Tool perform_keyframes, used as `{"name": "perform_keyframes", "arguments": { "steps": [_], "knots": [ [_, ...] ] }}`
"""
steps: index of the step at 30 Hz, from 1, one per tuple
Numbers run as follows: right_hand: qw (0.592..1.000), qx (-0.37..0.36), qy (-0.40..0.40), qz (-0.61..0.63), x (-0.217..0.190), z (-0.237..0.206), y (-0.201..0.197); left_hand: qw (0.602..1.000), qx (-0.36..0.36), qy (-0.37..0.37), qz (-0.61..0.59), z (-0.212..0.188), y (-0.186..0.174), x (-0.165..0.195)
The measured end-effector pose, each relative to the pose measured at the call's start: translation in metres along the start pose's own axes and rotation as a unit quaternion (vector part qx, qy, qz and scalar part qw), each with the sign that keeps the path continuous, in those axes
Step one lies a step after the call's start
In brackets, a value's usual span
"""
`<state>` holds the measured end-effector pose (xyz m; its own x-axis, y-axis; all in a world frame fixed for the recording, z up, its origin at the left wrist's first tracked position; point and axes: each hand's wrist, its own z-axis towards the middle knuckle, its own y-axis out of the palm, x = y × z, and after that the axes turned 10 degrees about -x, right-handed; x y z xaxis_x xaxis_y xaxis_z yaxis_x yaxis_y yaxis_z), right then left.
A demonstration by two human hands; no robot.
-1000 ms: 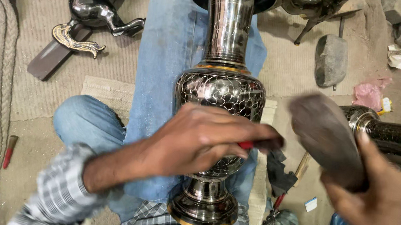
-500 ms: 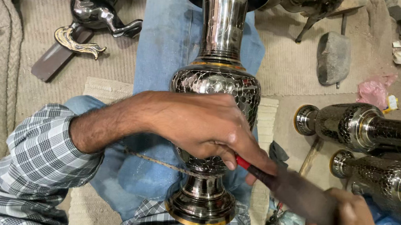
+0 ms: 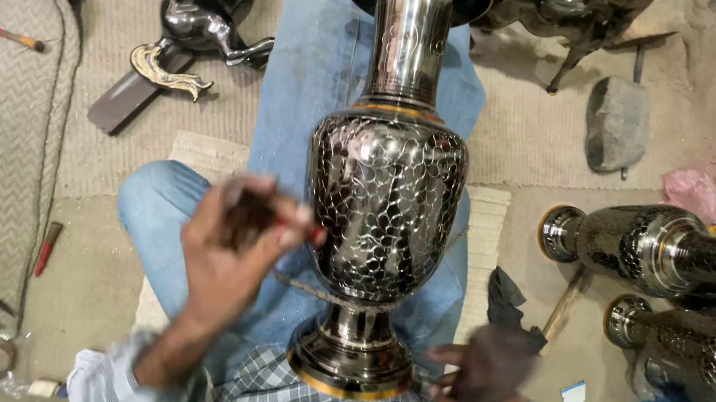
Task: The person uses a chisel and hammer to engrave a decorative pattern onto a metal vase. They repeatedly strike the chisel against the vase surface to create a textured design.
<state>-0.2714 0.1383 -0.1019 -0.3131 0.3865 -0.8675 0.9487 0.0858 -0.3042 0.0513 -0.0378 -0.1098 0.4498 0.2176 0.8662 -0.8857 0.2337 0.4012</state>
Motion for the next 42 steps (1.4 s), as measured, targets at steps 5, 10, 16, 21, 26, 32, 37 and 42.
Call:
{"name": "perform_keyframes", "arguments": {
  "steps": [5,10,16,21,26,32,37,42],
  "knots": [
    [0.989,-0.129,-0.066,0.009,0.034,-0.016,-0.007,0.988,0.129,-0.051,-0.071,-0.088,0.022,-0.039],
    [0.974,-0.213,-0.052,-0.047,0.086,-0.024,-0.020,0.980,0.123,-0.005,-0.154,-0.102,0.032,-0.058],
    [0.953,-0.194,0.129,-0.193,0.079,-0.023,-0.026,0.983,0.062,-0.024,-0.171,-0.097,0.031,-0.050],
    [0.973,-0.201,0.099,-0.062,0.027,-0.002,-0.013,0.995,0.014,-0.045,-0.088,-0.089,0.048,-0.027],
    [0.950,-0.259,0.090,0.151,0.013,0.017,0.001,0.990,-0.115,0.080,0.015,-0.076,0.072,-0.001],
    [0.937,-0.260,0.179,0.151,0.022,0.020,-0.009,0.992,-0.103,0.063,0.031,-0.073,0.072,-0.009],
    [0.941,-0.260,0.086,0.198,0.020,0.013,-0.020,1.000,-0.012,-0.012,-0.015,-0.087,0.047,-0.030],
    [0.945,-0.295,0.070,0.124,0.014,0.011,-0.026,0.991,0.080,-0.073,-0.074,-0.097,0.038,-0.041]
  ]
}}
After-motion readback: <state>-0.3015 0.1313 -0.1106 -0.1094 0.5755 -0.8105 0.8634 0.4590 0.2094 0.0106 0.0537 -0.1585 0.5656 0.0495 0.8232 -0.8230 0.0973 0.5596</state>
